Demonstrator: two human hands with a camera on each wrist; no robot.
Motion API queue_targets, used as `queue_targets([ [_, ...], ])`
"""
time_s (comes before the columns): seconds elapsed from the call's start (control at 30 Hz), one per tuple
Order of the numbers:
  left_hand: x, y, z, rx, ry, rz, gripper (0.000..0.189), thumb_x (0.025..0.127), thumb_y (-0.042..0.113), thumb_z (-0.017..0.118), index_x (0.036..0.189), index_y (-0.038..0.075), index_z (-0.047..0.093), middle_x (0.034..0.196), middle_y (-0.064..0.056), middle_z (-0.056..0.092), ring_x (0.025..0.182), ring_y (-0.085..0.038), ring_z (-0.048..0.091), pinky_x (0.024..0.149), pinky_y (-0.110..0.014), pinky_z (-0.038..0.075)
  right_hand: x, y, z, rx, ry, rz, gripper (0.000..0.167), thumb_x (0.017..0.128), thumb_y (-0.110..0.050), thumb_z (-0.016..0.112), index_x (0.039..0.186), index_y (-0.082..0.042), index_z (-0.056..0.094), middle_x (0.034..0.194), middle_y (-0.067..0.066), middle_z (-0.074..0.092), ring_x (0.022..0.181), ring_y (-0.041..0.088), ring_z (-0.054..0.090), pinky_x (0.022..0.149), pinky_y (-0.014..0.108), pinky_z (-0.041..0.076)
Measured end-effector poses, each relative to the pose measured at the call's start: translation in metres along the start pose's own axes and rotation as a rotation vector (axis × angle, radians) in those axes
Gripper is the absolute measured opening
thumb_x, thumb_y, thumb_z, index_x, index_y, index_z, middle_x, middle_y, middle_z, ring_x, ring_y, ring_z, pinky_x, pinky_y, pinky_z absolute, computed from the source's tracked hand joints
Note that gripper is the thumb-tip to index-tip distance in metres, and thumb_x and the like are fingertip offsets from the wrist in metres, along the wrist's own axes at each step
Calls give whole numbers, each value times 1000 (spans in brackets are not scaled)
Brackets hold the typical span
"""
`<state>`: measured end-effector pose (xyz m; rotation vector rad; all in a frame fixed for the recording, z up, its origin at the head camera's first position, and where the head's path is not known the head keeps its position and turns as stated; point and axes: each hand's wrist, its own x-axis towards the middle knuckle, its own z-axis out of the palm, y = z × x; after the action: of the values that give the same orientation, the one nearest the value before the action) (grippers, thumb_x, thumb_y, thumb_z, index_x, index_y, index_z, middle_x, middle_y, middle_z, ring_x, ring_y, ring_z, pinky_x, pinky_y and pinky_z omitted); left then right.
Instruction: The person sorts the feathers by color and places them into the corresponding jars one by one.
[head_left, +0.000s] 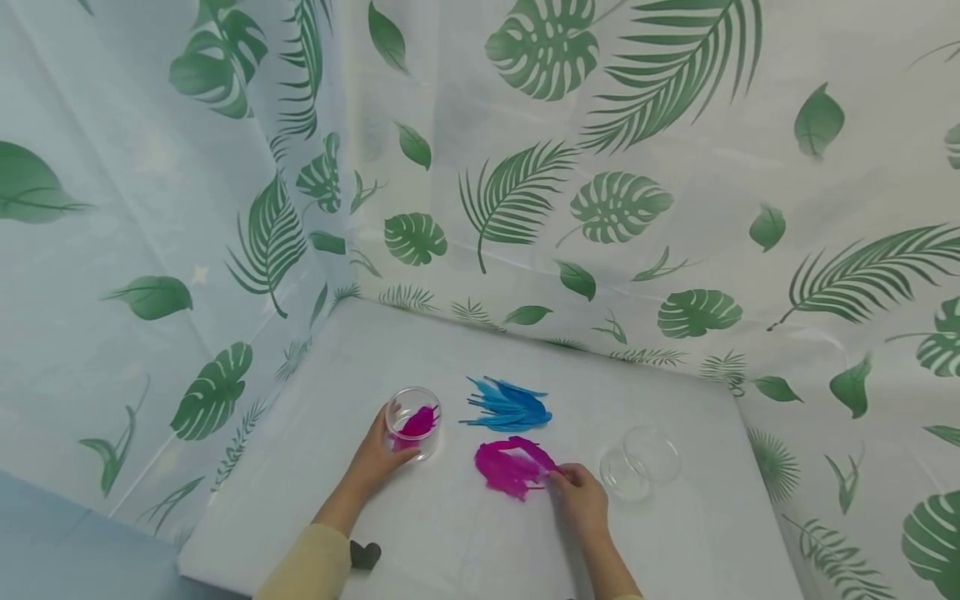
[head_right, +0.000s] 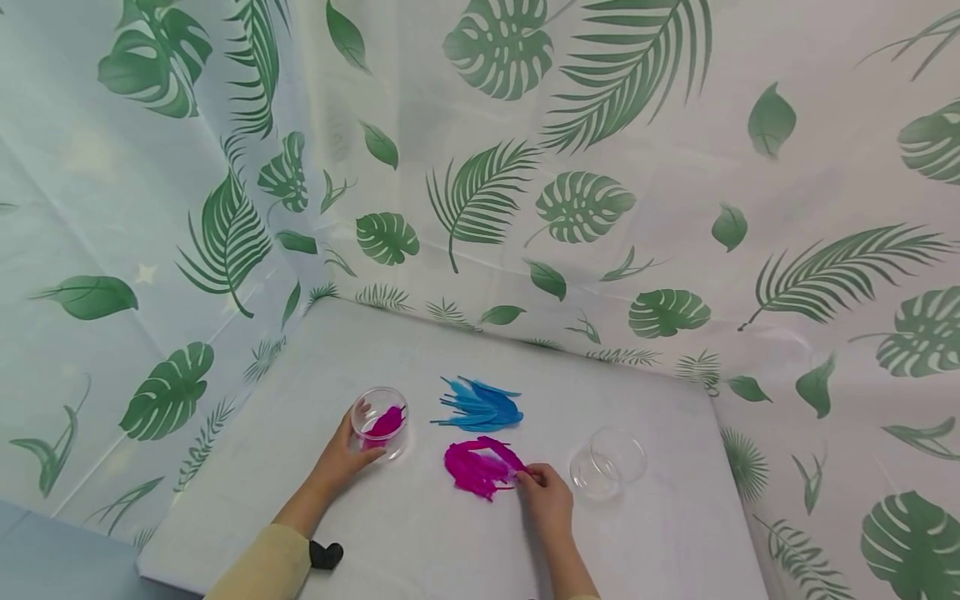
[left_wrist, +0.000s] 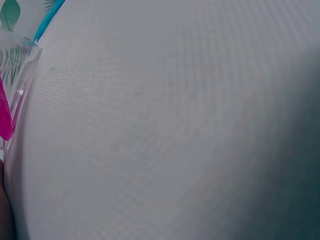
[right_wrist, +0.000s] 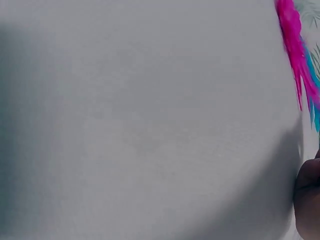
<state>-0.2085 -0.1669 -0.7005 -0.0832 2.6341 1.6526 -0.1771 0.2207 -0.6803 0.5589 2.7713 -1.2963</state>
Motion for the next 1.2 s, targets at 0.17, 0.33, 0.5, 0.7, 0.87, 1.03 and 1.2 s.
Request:
queue_targets([
  [0.17,0,1,0,-2,1,-2,109,73,48,84,157,31,17,163,-6,28,151,-36,24,117,-62,26,2,-6,-13,81,-11,2,33,93,-44,65,109,-17,73,105,4,74,100,21,63,82,27,54],
  [0.33,1,4,-2,-2,-1,-8,109,74,48,84,158,29,17,163,-8,28,150,-38,24,117,-62,27,9,-25,-27,182,-41,-6,46,89,-56,65,114,-17,71,107,2,75,104,21,62,83,25,54],
  [0.5,2,4,-2,-3,3,-4,109,74,48,83,158,28,17,162,-10,29,150,-38,24,117,-62,26,24,-61,-36,268,-35,-23,46,83,-55,73,107,-15,71,100,1,76,89,22,58,73,25,51],
  [0.7,2,1,0,-4,-1,-13,109,73,49,84,158,29,18,163,-8,28,150,-38,24,117,-62,26,41,-117,-40,314,-60,-113,42,81,-50,77,101,-13,74,95,8,73,79,20,58,71,30,53],
  [0.87,1,2,-1,-15,-13,-25,109,74,48,84,158,26,18,162,-11,28,150,-39,24,117,-63,25,44,-164,-31,320,-132,-204,36,83,-46,76,100,-14,74,95,5,74,91,23,63,81,39,55],
  [1.03,-2,5,-1,-9,-23,-59,110,73,50,84,158,27,17,163,-10,27,150,-39,23,116,-63,26,46,-194,-13,285,-208,-240,27,85,-41,77,96,-17,75,96,3,75,94,22,64,82,38,55],
  [1.2,-1,7,-1,-1,-8,-57,111,72,51,84,158,28,18,163,-9,28,150,-39,23,116,-64,26,47,-214,-1,256,-246,-257,25,84,-43,77,95,-21,75,96,0,74,98,25,65,79,29,55],
])
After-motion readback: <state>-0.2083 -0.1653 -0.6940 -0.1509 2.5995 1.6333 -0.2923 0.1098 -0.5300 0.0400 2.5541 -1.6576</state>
